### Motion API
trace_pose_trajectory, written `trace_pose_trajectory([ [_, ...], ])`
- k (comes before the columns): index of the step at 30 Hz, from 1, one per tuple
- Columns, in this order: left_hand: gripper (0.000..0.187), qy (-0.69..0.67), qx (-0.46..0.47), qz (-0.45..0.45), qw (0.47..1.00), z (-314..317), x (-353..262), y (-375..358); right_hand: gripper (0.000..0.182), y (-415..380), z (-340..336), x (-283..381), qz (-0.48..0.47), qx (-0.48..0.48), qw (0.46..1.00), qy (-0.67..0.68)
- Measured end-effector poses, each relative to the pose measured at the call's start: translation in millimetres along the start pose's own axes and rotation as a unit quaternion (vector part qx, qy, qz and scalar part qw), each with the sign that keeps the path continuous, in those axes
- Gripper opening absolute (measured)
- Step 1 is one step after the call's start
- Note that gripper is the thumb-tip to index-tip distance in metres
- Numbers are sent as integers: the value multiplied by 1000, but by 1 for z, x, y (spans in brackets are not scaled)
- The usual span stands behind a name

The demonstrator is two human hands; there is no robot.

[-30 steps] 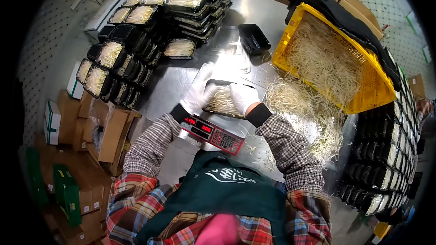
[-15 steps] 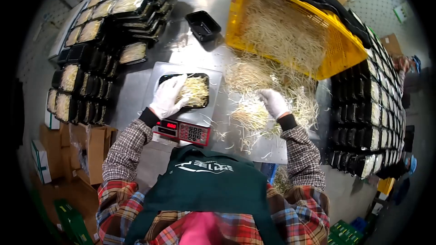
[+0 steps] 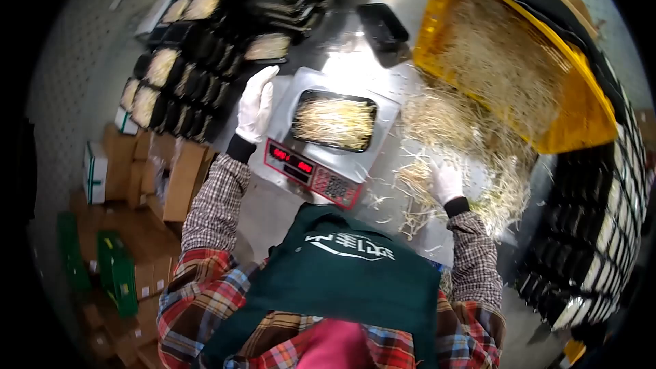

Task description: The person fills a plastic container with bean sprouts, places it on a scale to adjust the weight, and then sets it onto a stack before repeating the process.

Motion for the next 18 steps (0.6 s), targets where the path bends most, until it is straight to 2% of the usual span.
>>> trace_pose_trajectory([
  [2, 33, -23, -9, -21, 999, -1, 15, -4, 24, 0, 1, -7, -3, -19, 996, 86],
  [3, 35, -51, -11, -30, 998, 2, 19, -8, 27, -4, -2, -11, -23, -53, 992, 108],
  [5, 39, -21, 35, -34, 999, 11, 20, -16, 30, -4, -7, -22, 29, 8, 991, 132],
  [7, 46, 14, 124, -8, 992, 18, -10, -11, 34, -9, -24, -33, 44, -16, 990, 134],
  [8, 54, 63, 105, 77, 989, 46, 16, -25, 36, -14, -39, -40, 59, -28, 989, 132],
  [9, 59, 80, 99, 124, 984, 47, -6, -24, 41, -13, -60, -45, 78, 49, 986, 138],
  [10, 60, 67, 128, 132, 981, 57, -8, -27, 42, -14, -64, -56, 62, 60, 952, 295],
  [11, 61, 56, 157, 140, 976, 68, -11, -29, 43, -17, -67, -67, 41, 62, 892, 446],
  [12, 61, 29, 183, 121, 975, 76, -18, -25, 44, -20, -91, -64, 37, 77, 850, 520],
  [13, 59, 112, 161, 179, 964, 80, -22, -24, 46, -21, -116, -59, 28, 90, 801, 592],
  [14, 58, 98, 165, 178, 965, 80, -23, -22, 47, -20, -145, -51, 61, 127, 787, 600],
  [15, 56, 89, 170, 175, 966, 77, -22, -20, 63, -11, -157, -51, -23, 125, 798, 590],
  [17, 51, 55, 176, 129, 974, 74, -17, -23, 61, 1, -214, -12, -68, 126, 787, 600],
  [18, 48, 40, 179, 104, 978, 73, -11, -24, 58, 14, -230, 5, -105, 122, 806, 570],
])
Point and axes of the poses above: each hand's wrist, its own y-axis towards the middle knuckle, its own z-axis out of the palm, x = y × z, the point moved 1 cm from there along y, towards the middle knuckle, and after that the axes turned 4 degrees about -z, right-handed, at the moved point
